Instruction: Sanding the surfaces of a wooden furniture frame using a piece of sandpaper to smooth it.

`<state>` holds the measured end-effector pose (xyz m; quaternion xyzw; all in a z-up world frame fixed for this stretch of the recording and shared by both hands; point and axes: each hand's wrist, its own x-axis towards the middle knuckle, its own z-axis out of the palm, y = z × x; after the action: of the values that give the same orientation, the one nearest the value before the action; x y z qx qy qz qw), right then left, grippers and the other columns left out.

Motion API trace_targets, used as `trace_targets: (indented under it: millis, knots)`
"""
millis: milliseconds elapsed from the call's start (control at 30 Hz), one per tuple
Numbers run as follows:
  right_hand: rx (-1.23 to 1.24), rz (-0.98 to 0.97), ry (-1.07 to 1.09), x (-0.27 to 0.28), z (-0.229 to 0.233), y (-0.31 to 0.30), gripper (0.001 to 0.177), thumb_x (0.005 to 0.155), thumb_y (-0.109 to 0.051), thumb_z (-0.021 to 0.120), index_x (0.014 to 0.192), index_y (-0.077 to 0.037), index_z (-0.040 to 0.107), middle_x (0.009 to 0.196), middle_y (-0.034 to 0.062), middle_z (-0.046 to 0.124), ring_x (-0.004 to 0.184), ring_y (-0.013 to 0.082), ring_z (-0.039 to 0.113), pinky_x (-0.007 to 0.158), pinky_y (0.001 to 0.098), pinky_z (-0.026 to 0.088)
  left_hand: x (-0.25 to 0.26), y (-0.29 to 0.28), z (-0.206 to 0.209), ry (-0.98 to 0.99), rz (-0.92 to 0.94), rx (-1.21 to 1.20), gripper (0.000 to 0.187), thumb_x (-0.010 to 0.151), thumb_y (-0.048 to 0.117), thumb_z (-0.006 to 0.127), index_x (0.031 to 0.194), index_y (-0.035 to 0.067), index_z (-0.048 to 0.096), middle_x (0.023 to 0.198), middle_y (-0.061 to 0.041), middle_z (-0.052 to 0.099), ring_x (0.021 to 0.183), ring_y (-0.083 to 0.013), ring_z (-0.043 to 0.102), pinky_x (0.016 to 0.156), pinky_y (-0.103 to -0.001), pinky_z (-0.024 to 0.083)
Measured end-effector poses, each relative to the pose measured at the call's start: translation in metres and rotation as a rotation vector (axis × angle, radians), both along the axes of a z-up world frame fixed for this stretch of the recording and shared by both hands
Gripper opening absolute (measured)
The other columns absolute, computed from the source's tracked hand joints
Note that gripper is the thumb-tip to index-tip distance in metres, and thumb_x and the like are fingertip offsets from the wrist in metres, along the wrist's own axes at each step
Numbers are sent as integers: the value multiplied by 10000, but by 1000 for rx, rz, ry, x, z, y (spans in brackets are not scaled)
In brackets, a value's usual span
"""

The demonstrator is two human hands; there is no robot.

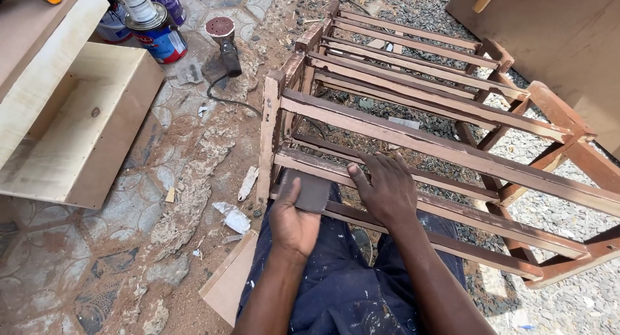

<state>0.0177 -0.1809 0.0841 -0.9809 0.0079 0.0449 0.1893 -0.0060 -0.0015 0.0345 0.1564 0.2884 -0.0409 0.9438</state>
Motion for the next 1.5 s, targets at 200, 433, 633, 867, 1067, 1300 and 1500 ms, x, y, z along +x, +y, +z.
trace_targets:
  millis: [200,433,633,867,1067,1300,1500]
  knots:
    - [-24,14,-48,1,-10,4,678,1064,-659,309,1434,-167,594,1248,190,707,1335,339,580,1274,507,210,-22,-28,9,-22,-113,43,429,953,112,602,1381,93,611,1331,-164,666,1215,-281,616,1101,-474,482]
    - [-105,21,-3,1,-14,8,702,1014,-703,323,1432,-212,600,1282,151,713,1329,321,592,1290,494,178,-8,-7,-1,-73,24,104,459,963,191,598,1421,171,575,1337,-125,669,1217,-267,629,1092,-474,487]
    - [-104,18,3,4,-16,2,722,1011,-723,284,1423,-225,607,1292,114,715,1329,286,594,1301,464,137,3,2,-7,-54,72,12,376,1006,158,545,1375,130,614,1337,-175,660,1233,-308,623,1117,-505,467]
    - [-131,15,-38,-2,-20,3,774,1023,-704,239,1438,-155,591,1294,160,704,1331,304,591,1302,469,106,10,7,-57,4,-4,-18,387,983,115,589,1367,95,625,1272,-182,679,1210,-308,630,1099,-502,485]
    - [-140,33,-79,5,-20,7,788,1048,-683,206,1474,-121,557,1295,153,699,1332,293,586,1297,473,121,-18,-23,15,14,-56,-45,472,933,34,579,1400,99,597,1314,-196,662,1222,-323,615,1118,-521,457]
    - [-104,33,17,1,-7,11,830,1033,-700,149,1459,-125,570,1326,149,688,1343,299,578,1303,479,139,-38,-37,36,2,-196,-52,638,908,48,580,1531,116,456,1312,-142,608,1212,-291,538,1102,-504,410]
    - [-4,109,3,-9,3,4,753,1061,-631,186,1493,-128,542,1332,173,679,1345,352,561,1291,498,151,21,31,-60,-12,85,-77,423,951,40,574,1372,47,604,1339,-199,651,1243,-328,619,1119,-506,466]
